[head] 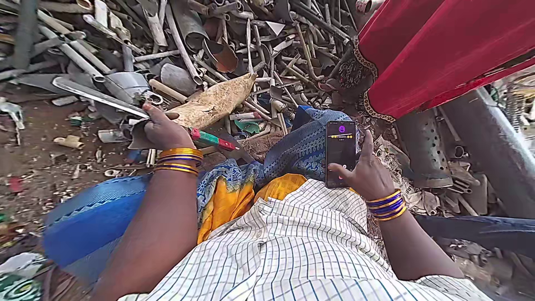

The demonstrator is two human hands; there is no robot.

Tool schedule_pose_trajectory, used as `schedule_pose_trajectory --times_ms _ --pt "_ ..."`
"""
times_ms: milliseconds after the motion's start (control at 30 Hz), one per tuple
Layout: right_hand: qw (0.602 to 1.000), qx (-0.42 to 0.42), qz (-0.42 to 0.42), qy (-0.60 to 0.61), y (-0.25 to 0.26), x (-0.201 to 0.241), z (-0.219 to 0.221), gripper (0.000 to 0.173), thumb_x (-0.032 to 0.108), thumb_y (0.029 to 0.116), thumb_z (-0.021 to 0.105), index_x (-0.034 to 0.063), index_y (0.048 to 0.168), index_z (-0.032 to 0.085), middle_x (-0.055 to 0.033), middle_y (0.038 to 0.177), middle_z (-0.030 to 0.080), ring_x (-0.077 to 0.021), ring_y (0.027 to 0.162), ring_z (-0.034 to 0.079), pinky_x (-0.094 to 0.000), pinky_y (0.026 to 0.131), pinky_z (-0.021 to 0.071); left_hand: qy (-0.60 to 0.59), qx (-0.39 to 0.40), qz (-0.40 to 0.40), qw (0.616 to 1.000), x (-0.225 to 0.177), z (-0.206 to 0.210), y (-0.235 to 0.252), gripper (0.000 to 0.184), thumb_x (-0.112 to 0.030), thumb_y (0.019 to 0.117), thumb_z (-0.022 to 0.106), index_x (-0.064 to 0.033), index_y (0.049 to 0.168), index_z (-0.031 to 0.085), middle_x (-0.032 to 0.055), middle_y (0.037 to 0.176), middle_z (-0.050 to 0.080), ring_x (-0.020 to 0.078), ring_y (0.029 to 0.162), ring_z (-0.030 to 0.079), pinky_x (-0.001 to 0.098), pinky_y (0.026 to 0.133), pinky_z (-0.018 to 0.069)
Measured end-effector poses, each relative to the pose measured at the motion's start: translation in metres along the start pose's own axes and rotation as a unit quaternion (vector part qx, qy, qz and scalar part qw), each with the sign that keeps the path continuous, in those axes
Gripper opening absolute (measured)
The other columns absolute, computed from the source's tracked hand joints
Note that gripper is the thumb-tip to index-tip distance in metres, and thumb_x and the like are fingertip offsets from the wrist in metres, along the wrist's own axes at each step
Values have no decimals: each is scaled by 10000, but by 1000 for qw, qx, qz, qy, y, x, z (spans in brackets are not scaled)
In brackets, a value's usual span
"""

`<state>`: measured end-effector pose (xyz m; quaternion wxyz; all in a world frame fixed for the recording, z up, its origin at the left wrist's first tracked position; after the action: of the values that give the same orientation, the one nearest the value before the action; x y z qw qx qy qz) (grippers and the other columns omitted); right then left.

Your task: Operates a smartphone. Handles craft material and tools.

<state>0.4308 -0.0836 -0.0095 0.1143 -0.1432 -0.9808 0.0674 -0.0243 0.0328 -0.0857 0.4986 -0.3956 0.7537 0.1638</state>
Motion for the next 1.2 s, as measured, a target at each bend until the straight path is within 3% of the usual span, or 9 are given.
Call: schedule_pose_trajectory --times_ms 67,133,233,367,433,533,733,833,1200 --pt "998 38 16 43 3 -14 -4 945 601 989 526 1 1616 152 -259 1022 702 -456 915 699 -648 803 536 0 2 -5 1000 2 0 1 582 -401 1132 235 -19 1115 674 46 1034 671 71 967 605 305 932 440" --pt "998 24 6 65 9 -26 -13 595 389 1091 421 11 1547 372 -273 1029 696 -460 930 687 -657 824 508 -4 3 -3 1000 3 1 2 581 -400 1132 239 -15 1113 675 46 1026 674 73 962 608 309 932 442" --pt "997 28 -10 65 17 -38 -20 391 193 1102 383 5 1355 614 -262 1128 706 -442 1067 679 -647 920 483 -5 4 3 1000 4 1 3 582 -393 1133 229 -16 1111 671 36 1008 667 60 935 601 300 919 440" --pt "994 75 -15 73 19 -45 -16 332 185 1087 466 3 1260 684 -229 1144 715 -401 1101 671 -621 968 470 -13 2 5 1000 7 2 6 584 -410 1131 237 -15 1105 666 30 994 652 52 912 591 290 905 442" --pt "992 88 -25 88 19 -48 -14 359 255 1043 594 -16 1271 652 -223 1075 719 -383 1014 691 -610 920 503 -9 5 4 1000 8 2 7 583 -407 1130 236 -14 1123 667 41 1015 658 60 924 596 298 915 443" --pt "988 101 -27 110 20 -55 -8 638 345 927 760 -43 1375 524 -246 1096 678 -391 988 672 -604 884 514 -7 -1 2 1000 8 1 7 586 -413 1129 240 -12 1122 668 33 1010 663 53 927 597 293 919 439" --pt "990 74 -21 119 18 -53 -1 1092 394 684 940 -8 1505 343 -312 1382 506 -473 1196 564 -662 967 460 -3 -7 -6 1000 10 1 7 582 -435 1122 268 -22 1147 676 56 1065 672 76 967 608 314 930 449" --pt "991 63 -27 113 14 -45 -1 1134 389 633 964 -1 1501 346 -317 1447 449 -490 1211 551 -663 944 473 -14 -4 2 1000 11 2 10 575 -421 1127 251 -24 1105 668 31 986 645 54 891 589 292 873 457" --pt "992 49 -53 102 9 -36 -6 1008 337 664 933 -13 1440 394 -314 1478 427 -487 1250 532 -651 954 470 1 -9 4 1000 10 0 9 576 -422 1123 256 -36 1130 684 32 1034 678 64 952 612 304 919 455"
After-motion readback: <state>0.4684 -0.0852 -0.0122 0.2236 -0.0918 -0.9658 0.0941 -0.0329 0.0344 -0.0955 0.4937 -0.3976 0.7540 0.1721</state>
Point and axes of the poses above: each hand's wrist, its own y-axis towards the middle knuckle, its own z-axis out of the palm, x = y × z, the point moved 10 cm from there along y, towards the middle knuckle
